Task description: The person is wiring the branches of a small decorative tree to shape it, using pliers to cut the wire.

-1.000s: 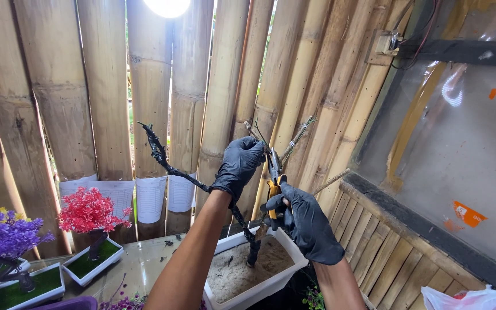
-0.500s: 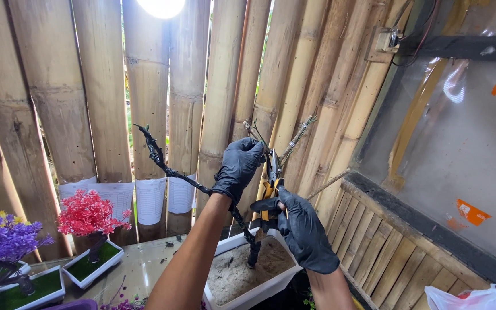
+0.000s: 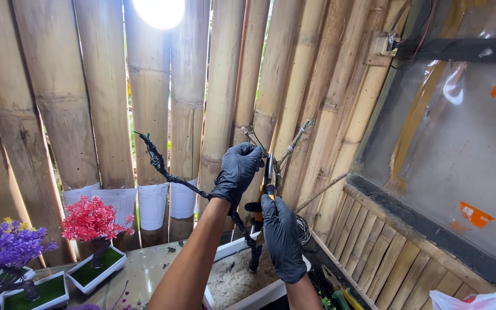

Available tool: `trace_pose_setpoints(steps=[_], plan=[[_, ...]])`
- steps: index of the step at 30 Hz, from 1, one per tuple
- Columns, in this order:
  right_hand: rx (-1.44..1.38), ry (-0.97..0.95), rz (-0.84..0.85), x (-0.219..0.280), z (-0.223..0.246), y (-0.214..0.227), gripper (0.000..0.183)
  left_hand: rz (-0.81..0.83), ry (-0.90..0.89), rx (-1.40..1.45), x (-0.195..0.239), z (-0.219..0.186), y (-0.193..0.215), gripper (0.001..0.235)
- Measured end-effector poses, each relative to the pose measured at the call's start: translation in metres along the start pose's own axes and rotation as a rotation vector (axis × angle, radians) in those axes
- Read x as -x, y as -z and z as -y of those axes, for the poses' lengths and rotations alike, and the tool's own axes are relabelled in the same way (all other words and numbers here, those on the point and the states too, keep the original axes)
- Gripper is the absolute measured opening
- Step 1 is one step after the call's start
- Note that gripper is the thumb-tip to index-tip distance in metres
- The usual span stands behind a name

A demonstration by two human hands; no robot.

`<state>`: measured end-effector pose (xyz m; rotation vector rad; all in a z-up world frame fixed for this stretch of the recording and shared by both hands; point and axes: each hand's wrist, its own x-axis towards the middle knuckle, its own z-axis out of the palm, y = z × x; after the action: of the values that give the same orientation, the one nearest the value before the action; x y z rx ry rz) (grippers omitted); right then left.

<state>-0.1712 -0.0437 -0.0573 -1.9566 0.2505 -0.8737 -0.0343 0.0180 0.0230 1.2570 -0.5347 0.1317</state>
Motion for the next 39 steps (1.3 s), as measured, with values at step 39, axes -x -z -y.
trace_pose_setpoints(steps=[39], plan=[[-0.191,0.058,0.031,-0.007,-0.017,-0.005,0.049,0.059,-0.115,-0.146,0.002,0.008,0.003,0.024]])
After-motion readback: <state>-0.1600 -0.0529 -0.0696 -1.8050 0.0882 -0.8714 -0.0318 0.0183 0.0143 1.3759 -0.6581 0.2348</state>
